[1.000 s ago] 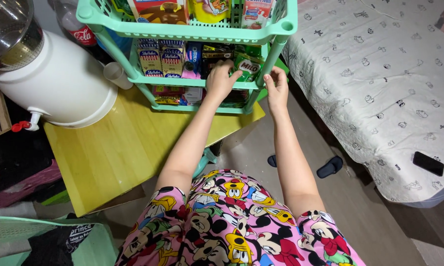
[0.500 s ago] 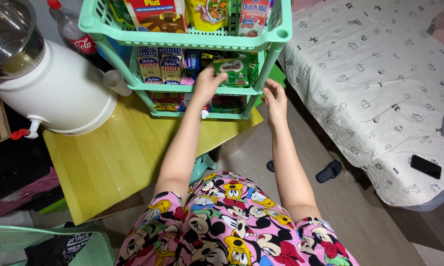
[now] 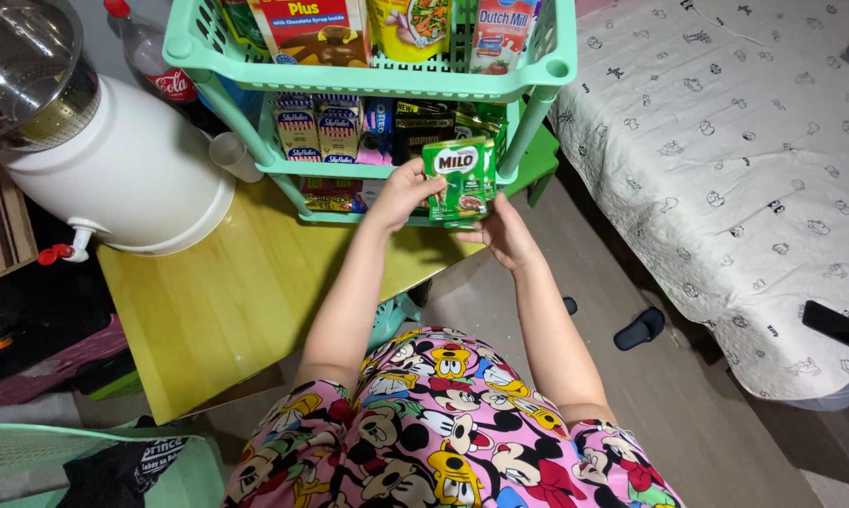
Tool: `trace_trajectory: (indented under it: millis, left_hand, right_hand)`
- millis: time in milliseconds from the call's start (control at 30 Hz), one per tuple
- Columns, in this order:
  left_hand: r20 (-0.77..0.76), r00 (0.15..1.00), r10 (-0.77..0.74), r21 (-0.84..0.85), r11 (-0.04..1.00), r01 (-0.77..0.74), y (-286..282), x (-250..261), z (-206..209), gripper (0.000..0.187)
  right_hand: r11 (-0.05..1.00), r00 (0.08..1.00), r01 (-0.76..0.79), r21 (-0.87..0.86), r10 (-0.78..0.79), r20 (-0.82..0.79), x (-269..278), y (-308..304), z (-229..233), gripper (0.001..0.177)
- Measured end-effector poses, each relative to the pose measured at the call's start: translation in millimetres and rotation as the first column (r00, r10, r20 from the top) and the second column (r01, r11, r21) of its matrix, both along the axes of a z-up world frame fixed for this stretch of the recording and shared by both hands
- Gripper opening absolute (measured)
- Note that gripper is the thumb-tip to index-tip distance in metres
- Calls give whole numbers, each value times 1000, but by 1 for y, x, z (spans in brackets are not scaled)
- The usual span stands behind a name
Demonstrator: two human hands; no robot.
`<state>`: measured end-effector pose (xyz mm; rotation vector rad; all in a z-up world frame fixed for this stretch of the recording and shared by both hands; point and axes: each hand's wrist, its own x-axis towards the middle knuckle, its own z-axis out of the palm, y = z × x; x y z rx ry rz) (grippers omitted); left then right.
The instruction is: Organize various packaged snacks and condiments on a green multi-tiered plastic rack.
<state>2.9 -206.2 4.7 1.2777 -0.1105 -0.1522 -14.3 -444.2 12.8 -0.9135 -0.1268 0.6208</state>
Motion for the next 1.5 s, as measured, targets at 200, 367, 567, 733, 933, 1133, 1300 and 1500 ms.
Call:
trace_trajectory:
  millis: [200,367,567,733,933,1133,1300,1500]
  left_hand:
    - [69,987,142,466,871,-158,-22,-18,2,29]
    - [276,943,187,615,719,-323,-22,-14,42,32]
    - [535,833,136,641,577,-506,-41,25,37,21]
    - [405,905,130,842,332,-425,-56,50,24,22]
    - [578,798,168,730,331,-598,-44,48,15,25]
    - [224,973,60,920,316,-231,-49,49,29,37]
    - [164,985,-46,975,159,-155,-59,45,35,48]
    - [222,975,5,732,660,-170,-24,33,45,45]
  right_hand:
    - [984,986,146,-103,-136,98,-13,-1,-12,56]
    - [965,965,256,-50,-252,76,-25,-12,-7,50]
    - [945,947,322,-54,-320,42,-28,-27,-22,48]
    - [930,930,367,-32,-366,46,-29,-36,-31,49]
    - [919,921,390,-57,-387,56,-32,-41,-24,51]
    - [912,915,403,-76,-402,29,-27,-39,-20,50]
    - [924,923,383,-10,-382,38,-24,-35,-29,48]
    - [939,935,345,-5,-343,86,-22,-16,-17,50]
